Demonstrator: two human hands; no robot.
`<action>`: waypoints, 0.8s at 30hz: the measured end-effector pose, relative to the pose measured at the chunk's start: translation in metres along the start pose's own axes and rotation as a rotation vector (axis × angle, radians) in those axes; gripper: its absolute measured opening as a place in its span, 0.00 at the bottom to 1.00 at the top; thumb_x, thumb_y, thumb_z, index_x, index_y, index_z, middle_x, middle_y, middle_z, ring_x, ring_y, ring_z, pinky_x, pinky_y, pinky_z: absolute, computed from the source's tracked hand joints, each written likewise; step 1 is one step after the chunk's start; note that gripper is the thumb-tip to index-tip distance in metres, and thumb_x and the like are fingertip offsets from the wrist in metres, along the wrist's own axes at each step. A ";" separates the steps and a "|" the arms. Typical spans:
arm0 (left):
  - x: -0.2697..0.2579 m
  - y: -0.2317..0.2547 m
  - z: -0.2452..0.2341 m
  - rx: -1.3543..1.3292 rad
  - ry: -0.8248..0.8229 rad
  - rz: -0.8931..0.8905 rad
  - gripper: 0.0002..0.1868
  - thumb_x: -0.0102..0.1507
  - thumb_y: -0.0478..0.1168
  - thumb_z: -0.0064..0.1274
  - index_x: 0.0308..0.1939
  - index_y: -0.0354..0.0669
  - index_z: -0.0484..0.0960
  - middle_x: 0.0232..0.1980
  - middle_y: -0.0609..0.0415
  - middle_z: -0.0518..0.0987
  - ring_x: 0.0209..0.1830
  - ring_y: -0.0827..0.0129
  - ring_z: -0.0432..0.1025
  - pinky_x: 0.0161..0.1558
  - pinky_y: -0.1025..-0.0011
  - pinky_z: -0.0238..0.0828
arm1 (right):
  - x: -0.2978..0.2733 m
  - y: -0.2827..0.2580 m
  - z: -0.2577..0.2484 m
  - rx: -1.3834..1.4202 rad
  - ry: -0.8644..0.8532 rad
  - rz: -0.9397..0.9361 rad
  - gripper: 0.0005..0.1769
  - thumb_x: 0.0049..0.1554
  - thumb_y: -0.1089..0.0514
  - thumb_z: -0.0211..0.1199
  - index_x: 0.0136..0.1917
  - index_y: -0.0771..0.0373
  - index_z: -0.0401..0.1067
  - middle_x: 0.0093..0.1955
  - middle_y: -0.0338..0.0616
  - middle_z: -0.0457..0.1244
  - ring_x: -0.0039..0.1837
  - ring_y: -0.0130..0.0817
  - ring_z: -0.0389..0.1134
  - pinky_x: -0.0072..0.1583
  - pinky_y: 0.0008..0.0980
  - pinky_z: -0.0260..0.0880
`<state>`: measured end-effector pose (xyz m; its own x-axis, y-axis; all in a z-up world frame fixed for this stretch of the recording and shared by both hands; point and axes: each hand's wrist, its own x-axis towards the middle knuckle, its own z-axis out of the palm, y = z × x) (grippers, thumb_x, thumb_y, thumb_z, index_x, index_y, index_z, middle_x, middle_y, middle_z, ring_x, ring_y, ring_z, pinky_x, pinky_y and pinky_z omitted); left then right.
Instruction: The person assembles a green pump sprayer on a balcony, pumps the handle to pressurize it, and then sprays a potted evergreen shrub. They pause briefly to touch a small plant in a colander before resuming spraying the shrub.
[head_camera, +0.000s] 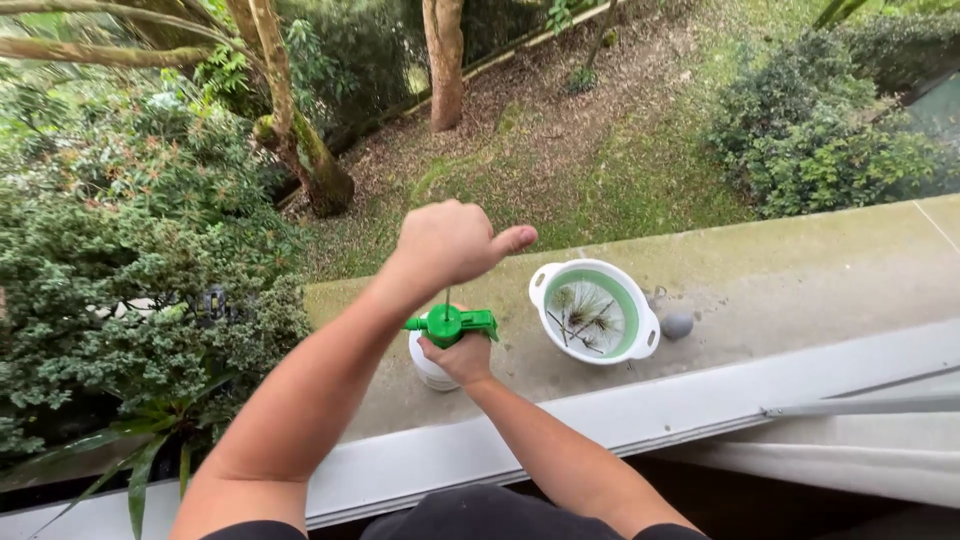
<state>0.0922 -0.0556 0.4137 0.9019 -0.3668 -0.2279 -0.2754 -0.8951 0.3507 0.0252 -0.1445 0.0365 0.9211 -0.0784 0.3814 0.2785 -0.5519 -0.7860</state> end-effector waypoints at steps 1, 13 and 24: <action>-0.003 0.003 0.004 0.005 0.008 -0.004 0.48 0.71 0.81 0.31 0.24 0.49 0.87 0.26 0.45 0.83 0.40 0.49 0.85 0.45 0.51 0.81 | -0.006 0.009 0.007 0.006 0.001 -0.009 0.39 0.35 0.33 0.85 0.54 0.54 0.79 0.49 0.51 0.75 0.60 0.54 0.78 0.63 0.49 0.78; 0.030 -0.057 0.173 0.031 -0.015 -0.017 0.42 0.69 0.76 0.45 0.38 0.39 0.90 0.39 0.38 0.88 0.48 0.40 0.86 0.51 0.45 0.83 | -0.021 0.069 0.050 -0.212 0.041 -0.097 0.32 0.40 0.35 0.87 0.44 0.59 0.79 0.40 0.50 0.73 0.49 0.55 0.78 0.57 0.44 0.78; 0.014 -0.014 0.044 -0.044 0.054 0.111 0.28 0.66 0.73 0.54 0.41 0.54 0.78 0.40 0.44 0.83 0.51 0.42 0.84 0.53 0.48 0.79 | -0.006 0.012 0.016 -0.135 0.078 -0.068 0.40 0.36 0.31 0.86 0.49 0.63 0.81 0.43 0.57 0.74 0.51 0.60 0.78 0.56 0.51 0.79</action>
<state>0.0941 -0.0595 0.3662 0.8836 -0.4480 -0.1364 -0.3611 -0.8373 0.4105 0.0272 -0.1374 0.0164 0.8760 -0.0989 0.4721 0.2950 -0.6645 -0.6866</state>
